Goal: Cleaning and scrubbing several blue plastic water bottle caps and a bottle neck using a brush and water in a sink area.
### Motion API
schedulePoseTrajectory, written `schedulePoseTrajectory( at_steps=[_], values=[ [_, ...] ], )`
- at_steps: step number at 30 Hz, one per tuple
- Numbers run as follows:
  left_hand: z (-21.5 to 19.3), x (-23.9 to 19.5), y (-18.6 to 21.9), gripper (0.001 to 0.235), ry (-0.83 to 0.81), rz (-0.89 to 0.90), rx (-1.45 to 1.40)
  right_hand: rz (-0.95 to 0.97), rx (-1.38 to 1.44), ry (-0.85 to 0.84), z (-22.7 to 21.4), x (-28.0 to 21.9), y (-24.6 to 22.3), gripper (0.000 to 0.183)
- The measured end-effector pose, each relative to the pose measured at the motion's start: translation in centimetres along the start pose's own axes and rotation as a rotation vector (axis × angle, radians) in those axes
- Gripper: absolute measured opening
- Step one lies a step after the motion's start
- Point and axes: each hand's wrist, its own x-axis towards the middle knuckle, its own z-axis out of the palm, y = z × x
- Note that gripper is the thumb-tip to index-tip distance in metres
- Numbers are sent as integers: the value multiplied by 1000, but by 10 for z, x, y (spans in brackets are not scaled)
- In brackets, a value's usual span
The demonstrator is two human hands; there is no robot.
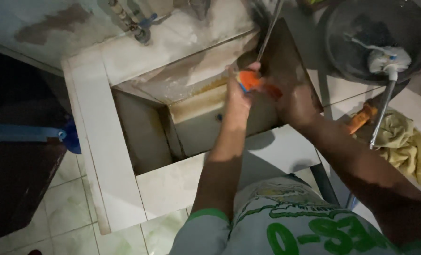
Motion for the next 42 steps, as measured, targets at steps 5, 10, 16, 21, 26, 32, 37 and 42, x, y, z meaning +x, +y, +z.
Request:
schedulePoseTrajectory(
  at_steps=[5, 10, 16, 21, 26, 32, 37, 42],
  values=[
    [6, -4, 4, 96, -154, -21, -231, 216, -27, -265, 18, -24, 23, 26],
    [11, -16, 13, 96, -232, 59, -198, 97, 29, -144, 15, -18, 8, 32],
    [27, -37, 31, 83, -399, 34, -296, 95, 48, -108, 7, -12, -1, 27],
    [16, -25, -20, 80, -482, 75, -183, 143, 87, -61, 1, -11, -2, 24],
    [44, -25, -9, 60, -86, -102, -358, 112, 56, -147, -10, -47, 70, 31],
    [35, 1, -59, 63, 316, -203, 301, 444, -712, -398, -69, -44, 225, 31],
    [56, 1, -61, 51, 81, -175, -55, 560, -767, -541, -90, -18, 203, 39],
    [24, 26, -75, 53, 195, -142, -41, 595, -542, -387, -96, -35, 164, 27]
  ],
)
